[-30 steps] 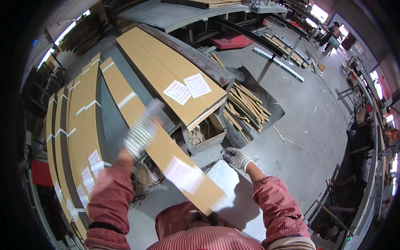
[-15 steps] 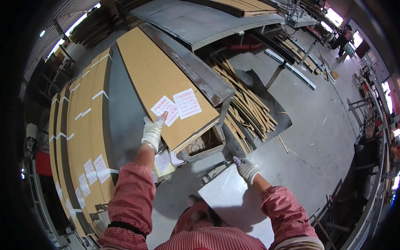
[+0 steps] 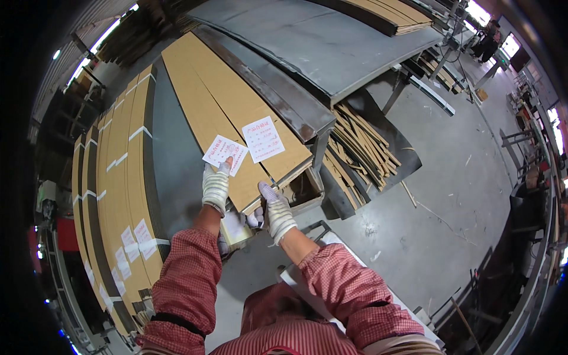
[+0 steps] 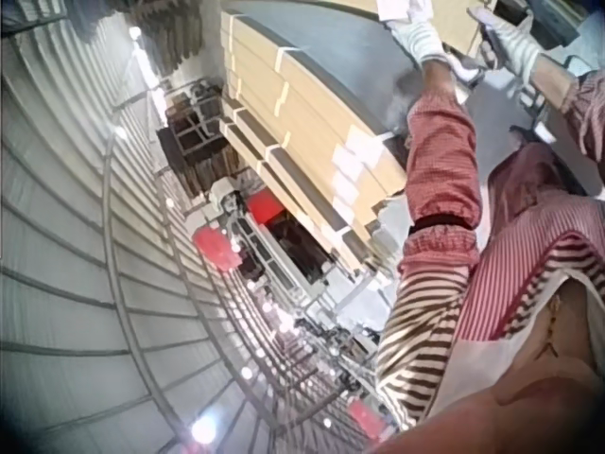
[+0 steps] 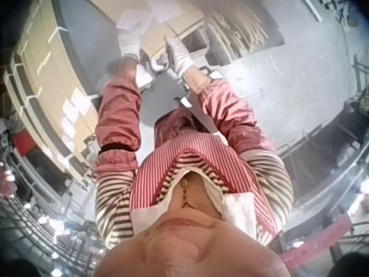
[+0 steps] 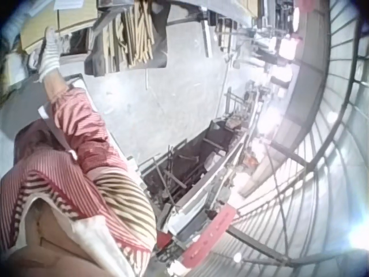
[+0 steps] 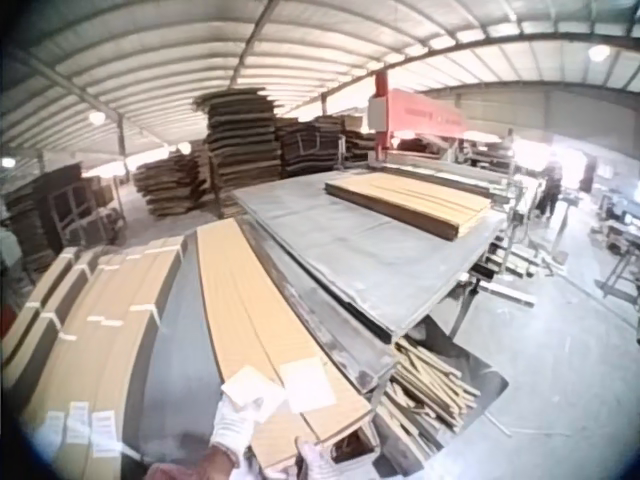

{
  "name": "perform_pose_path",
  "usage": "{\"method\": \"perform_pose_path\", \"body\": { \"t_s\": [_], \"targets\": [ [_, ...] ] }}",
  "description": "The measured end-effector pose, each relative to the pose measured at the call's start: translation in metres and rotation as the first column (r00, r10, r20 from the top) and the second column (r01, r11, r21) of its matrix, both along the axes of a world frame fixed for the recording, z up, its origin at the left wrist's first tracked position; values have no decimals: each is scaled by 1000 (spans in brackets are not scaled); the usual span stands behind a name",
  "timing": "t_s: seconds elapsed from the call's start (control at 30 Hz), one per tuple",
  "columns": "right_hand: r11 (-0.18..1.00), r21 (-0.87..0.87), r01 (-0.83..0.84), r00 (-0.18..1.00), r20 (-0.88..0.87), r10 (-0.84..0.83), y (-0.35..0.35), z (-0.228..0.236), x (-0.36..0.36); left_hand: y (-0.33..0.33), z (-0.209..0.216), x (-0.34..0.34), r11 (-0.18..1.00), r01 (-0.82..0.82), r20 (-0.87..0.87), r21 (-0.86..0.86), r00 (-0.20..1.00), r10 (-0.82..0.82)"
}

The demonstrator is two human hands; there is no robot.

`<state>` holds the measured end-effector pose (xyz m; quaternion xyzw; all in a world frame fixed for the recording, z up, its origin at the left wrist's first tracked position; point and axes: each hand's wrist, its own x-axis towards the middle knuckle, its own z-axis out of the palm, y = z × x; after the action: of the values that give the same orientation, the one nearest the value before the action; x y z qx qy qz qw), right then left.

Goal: Taping cardboard boxes and processing white panels using an industrial machine.

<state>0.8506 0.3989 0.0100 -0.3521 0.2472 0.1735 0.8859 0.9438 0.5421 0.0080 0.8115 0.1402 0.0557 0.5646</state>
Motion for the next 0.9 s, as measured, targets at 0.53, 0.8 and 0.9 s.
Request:
{"method": "perform_pose_path", "body": {
  "t_s": [0.53,0.8,0.9],
  "targets": [
    [-247,-900,-359,324,-369,871,-111,70,-63,-54,-24,-157,976,-59,38,-211,997,68],
    [627,-584,-516,147,660,736,-61,155,-32,-31,136,-166,883,354,216,-309,930,-298],
    [431,-812,-394,81,436,896,-88,170,4,19,117,-166,922,357,-12,-154,932,-363]
  ]
}}
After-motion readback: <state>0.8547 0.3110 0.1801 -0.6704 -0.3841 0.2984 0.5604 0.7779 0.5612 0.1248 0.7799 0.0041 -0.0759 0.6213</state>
